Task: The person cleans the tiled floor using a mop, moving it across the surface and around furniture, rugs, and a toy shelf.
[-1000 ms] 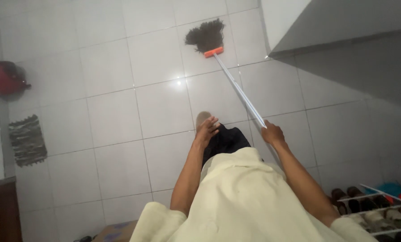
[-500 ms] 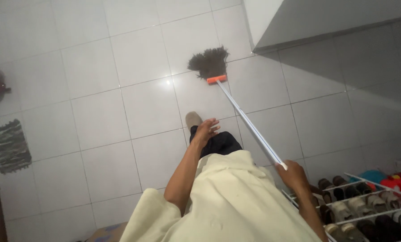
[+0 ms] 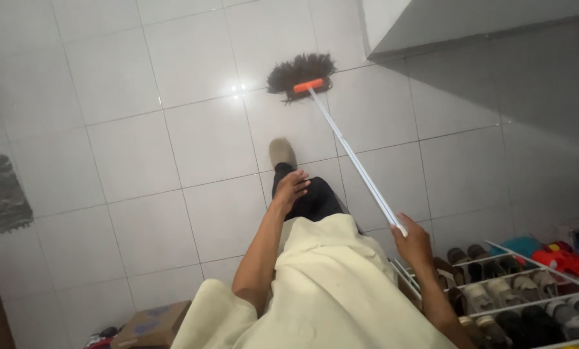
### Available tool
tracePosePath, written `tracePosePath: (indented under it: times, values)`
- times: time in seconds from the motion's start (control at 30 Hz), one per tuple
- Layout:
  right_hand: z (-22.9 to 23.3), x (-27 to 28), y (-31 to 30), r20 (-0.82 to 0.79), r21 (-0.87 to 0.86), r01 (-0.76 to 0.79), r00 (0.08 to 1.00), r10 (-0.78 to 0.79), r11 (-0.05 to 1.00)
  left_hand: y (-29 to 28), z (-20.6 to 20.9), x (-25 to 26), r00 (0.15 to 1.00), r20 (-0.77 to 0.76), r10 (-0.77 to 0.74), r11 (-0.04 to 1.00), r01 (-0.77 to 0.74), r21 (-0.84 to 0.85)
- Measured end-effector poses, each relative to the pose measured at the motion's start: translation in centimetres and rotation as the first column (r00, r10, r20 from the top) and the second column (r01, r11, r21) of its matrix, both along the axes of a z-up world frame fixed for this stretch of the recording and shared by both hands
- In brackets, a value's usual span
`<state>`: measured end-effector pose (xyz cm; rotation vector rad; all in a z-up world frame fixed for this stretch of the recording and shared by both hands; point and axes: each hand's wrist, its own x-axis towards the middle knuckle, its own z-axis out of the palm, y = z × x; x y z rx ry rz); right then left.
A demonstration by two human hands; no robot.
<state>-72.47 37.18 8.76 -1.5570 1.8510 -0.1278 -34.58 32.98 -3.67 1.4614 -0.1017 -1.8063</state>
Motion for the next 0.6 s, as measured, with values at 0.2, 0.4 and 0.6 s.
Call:
tracePosePath:
  times: [0.2, 0.4, 0.6]
  values:
    - [-3.1, 6.5, -10.1, -0.034, 0.035, -0.066, 0.997, 0.067, 0.997, -1.6, -2.0, 3.8, 0.999, -0.002, 0.053, 0.997, -0.053, 0.061]
    - [-5.7, 15.2, -24.8, -0.101, 0.058, -0.213, 0.971, 0.218, 0.975, -8.1, -3.7, 9.1, 0.987, -0.004, 0.161, 0.983, -0.160, 0.087]
    - [-7.5, 24.8, -39.8, -0.141, 0.076, -0.329, 0.931, 0.336, 0.941, -12.9, -3.6, 14.2, 0.963, 0.005, 0.268, 0.963, -0.268, 0.042]
